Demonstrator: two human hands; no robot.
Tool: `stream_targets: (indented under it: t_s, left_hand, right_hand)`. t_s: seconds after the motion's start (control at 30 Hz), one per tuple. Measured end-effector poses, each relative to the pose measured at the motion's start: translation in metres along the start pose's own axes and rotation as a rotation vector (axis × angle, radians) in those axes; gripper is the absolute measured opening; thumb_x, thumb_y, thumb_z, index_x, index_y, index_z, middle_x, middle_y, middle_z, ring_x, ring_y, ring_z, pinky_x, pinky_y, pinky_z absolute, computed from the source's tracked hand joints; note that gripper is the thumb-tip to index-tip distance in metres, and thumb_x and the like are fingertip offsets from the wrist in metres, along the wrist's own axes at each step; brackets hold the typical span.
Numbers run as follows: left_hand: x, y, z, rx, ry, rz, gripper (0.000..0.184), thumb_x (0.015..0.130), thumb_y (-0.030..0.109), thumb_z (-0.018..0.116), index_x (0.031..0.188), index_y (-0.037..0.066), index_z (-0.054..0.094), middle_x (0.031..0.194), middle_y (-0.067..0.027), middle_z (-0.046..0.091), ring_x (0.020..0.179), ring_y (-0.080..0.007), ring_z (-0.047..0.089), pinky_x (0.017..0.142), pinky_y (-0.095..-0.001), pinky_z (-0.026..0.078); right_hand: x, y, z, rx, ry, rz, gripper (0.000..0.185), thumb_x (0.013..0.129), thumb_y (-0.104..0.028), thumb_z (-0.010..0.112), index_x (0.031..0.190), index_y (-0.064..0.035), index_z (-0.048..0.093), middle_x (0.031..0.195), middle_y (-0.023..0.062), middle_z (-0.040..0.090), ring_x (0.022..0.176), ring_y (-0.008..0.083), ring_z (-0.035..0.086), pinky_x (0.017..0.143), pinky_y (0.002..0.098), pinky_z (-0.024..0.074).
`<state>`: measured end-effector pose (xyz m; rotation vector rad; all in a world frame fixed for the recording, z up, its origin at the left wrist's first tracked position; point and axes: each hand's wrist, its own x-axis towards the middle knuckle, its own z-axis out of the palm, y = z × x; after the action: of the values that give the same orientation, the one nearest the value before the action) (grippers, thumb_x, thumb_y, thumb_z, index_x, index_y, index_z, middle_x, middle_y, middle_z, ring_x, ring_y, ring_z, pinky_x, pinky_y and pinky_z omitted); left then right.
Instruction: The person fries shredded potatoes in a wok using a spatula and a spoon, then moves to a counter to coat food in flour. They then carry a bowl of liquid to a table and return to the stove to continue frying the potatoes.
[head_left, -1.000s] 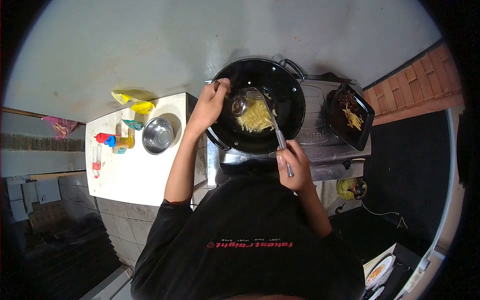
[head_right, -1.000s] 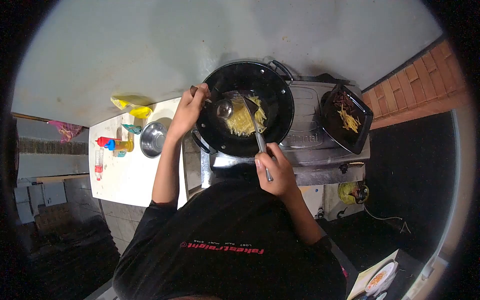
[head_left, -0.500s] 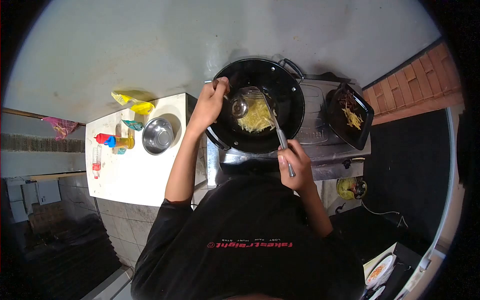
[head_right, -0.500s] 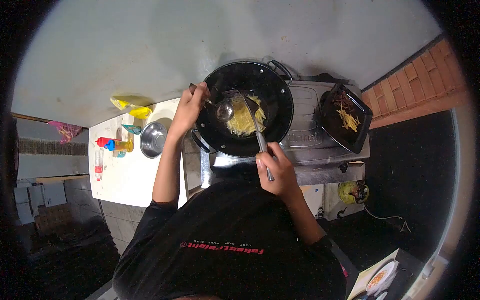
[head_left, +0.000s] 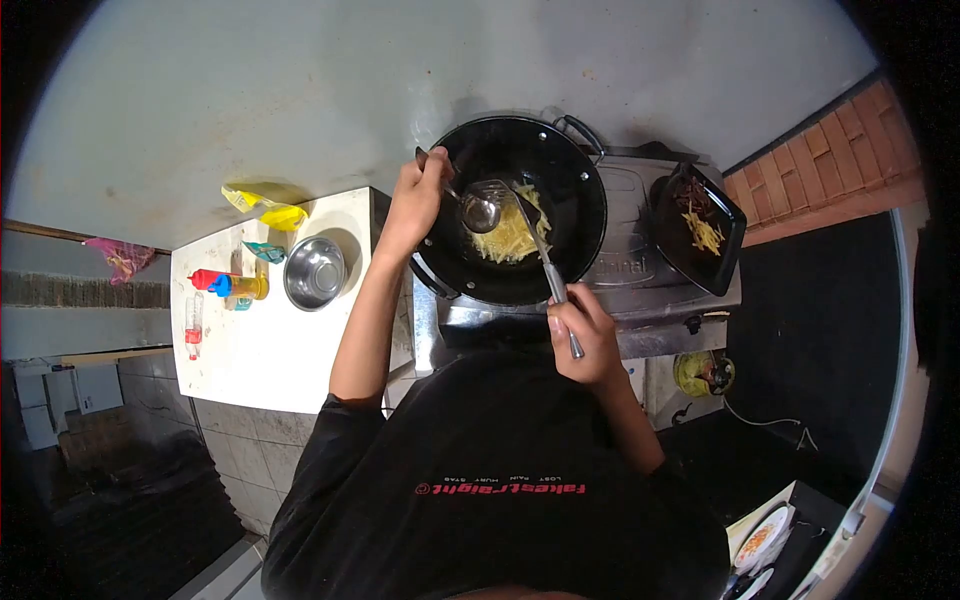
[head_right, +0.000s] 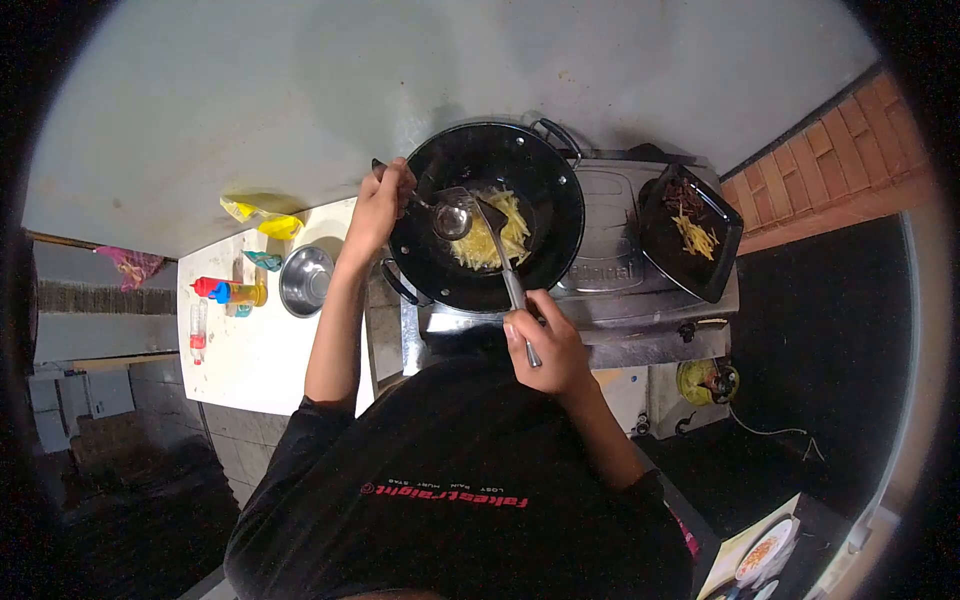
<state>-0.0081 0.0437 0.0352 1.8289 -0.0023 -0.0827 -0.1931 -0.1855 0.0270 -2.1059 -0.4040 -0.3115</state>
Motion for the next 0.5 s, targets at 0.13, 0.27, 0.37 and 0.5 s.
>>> stream_targets:
  t_s: [0.13,0.27,0.37,0.5]
  left_hand:
    - [-0.0031,0.0124,0.0053,-0.023,-0.028,-0.020,0.047,0.104,0.035,0.045,0.079,-0.004,0.053,0.067,-0.0070,0.050,0.066,-0.0159,0.046,0.065,-0.0327,0.040]
    - [-0.0037,0.0098,0.0060,0.095,-0.018,0.123,0.047,0.104,0.034,0.045,0.078,-0.004,0.051,0.065,-0.0070,0.047,0.065,-0.0157,0.045,0.063,-0.0337,0.040]
    - [-0.0041,0.0108,0.0039,0.168,-0.033,0.103,0.047,0.105,0.035,0.045,0.078,-0.004,0.049,0.063,-0.0073,0.045,0.063,-0.0157,0.044,0.062,-0.0348,0.040]
    - [-0.0053,0.0066,0.0015,0.191,-0.033,0.071,0.047,0.105,0.036,0.046,0.081,-0.005,0.053,0.067,-0.0048,0.048,0.067,-0.0149,0.045,0.066,-0.0323,0.040]
  right_hand:
    - [0.0005,-0.0014,0.0000,0.023,-0.016,-0.009,0.008,0.085,-0.002,0.063,0.093,-0.0020,0.062,0.095,0.0156,0.054,0.076,0.0326,0.063,0.069,0.0397,0.0507]
    - [0.0012,-0.0010,-0.0008,0.011,-0.002,-0.030,0.009,0.084,-0.002,0.064,0.093,-0.0024,0.062,0.096,0.0154,0.054,0.075,0.0316,0.063,0.068,0.0391,0.0508]
    - [0.0010,-0.0006,-0.0037,-0.014,0.007,-0.015,0.008,0.084,-0.002,0.064,0.092,-0.0023,0.062,0.097,0.0153,0.055,0.076,0.0314,0.063,0.068,0.0388,0.0509]
    - [0.0017,0.0016,-0.0049,-0.007,0.010,-0.004,0.008,0.084,-0.002,0.064,0.092,-0.0023,0.062,0.097,0.0153,0.055,0.078,0.0315,0.063,0.069,0.0390,0.0510]
